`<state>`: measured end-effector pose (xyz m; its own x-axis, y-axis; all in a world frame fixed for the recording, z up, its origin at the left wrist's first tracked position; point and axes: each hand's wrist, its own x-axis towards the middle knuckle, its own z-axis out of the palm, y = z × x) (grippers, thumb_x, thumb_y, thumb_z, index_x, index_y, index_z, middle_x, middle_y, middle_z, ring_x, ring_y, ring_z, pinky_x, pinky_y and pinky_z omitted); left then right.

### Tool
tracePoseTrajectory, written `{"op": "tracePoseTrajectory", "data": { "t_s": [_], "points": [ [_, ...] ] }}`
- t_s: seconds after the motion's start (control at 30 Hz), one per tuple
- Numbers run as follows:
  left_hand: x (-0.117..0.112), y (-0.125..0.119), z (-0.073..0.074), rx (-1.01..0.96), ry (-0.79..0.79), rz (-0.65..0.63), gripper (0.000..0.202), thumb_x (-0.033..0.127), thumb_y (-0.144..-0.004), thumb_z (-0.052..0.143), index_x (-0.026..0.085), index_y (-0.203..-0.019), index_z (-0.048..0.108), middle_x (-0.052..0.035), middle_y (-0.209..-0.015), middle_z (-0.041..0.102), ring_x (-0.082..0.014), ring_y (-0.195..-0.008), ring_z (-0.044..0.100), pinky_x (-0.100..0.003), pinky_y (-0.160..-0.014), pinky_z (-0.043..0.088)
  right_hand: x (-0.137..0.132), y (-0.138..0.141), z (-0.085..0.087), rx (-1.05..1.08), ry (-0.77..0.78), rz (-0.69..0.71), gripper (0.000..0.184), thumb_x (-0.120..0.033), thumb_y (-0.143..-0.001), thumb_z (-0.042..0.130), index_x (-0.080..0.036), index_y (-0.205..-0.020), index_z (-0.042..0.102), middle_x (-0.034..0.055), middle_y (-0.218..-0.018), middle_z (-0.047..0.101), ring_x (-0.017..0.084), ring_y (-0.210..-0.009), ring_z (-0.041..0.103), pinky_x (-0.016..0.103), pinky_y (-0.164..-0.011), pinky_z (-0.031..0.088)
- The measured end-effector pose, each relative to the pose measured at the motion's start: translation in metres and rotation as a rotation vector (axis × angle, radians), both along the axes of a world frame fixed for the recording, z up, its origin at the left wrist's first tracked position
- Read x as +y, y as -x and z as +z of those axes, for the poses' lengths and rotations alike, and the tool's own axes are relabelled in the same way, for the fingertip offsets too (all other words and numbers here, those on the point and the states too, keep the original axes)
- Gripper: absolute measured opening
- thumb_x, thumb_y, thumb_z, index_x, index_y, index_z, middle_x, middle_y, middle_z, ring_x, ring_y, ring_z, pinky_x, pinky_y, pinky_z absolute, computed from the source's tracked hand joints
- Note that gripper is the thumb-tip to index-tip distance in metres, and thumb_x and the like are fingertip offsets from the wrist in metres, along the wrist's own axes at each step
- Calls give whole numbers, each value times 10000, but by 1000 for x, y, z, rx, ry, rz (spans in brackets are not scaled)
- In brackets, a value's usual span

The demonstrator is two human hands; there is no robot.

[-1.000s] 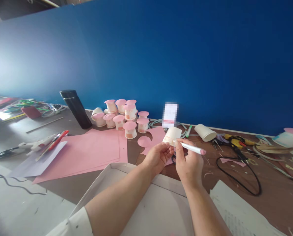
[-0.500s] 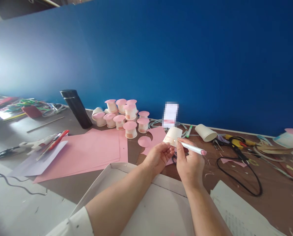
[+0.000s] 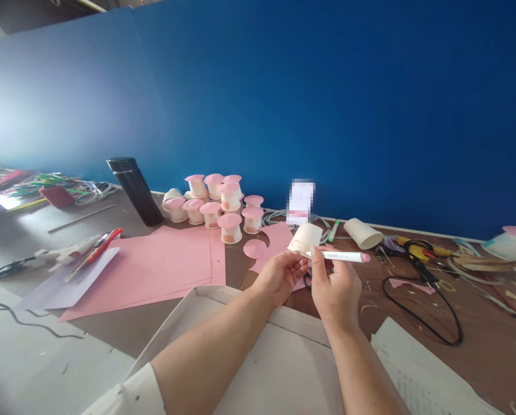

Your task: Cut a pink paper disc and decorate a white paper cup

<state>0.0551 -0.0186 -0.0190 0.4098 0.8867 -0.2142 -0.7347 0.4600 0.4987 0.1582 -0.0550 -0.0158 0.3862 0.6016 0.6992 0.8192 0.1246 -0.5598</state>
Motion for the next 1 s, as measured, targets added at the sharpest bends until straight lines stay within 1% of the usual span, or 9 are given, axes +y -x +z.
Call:
{"op": "tracePoseTrajectory", "data": {
  "t_s": [0.2,0.33,0.5,0.67,0.8,1.0],
  "points": [
    [0,0,1,13,8,-3,37,89,-769,597,95,-734,606,-73,-707,612,-97,-650,598,-194,-703,500,1,1,0,-6,1,17,418,-512,-883,498,-162,-946,718,110,-821,716,218,-709,647,298,-651,463],
    [-1,0,1,9,7,4,25,98,-755,616,87,-736,606,-80,-715,612,-105,-655,602,-204,-708,498,1,1,0,-13,-9,-8,450,-521,-879,493,-133,-897,719,132,-798,711,246,-738,653,316,-666,466],
    [-1,0,1,16,11,0,33,95,-757,604,90,-724,607,-71,-693,605,-99,-641,596,-197,-705,496,1,1,1,4,3,32,415,-514,-876,505,-164,-931,721,110,-825,717,209,-680,634,289,-626,453],
    [-1,0,3,22,21,-1,64,81,-779,561,78,-745,615,-75,-692,607,-97,-635,594,-195,-684,502,2,1,-1,0,-2,-12,433,-516,-874,500,-141,-890,717,126,-794,712,245,-745,652,308,-665,453],
    [-1,0,2,21,21,4,68,80,-781,555,68,-757,617,-77,-693,604,-97,-635,597,-195,-683,503,1,1,-1,7,9,22,396,-500,-882,498,-171,-917,716,111,-857,721,227,-747,653,295,-662,449],
    [-1,0,1,27,6,6,55,86,-766,566,78,-734,611,-76,-687,609,-97,-641,595,-200,-698,500,0,0,-1,13,-4,11,423,-507,-875,509,-141,-903,718,123,-787,713,243,-744,662,304,-670,459]
  ]
}}
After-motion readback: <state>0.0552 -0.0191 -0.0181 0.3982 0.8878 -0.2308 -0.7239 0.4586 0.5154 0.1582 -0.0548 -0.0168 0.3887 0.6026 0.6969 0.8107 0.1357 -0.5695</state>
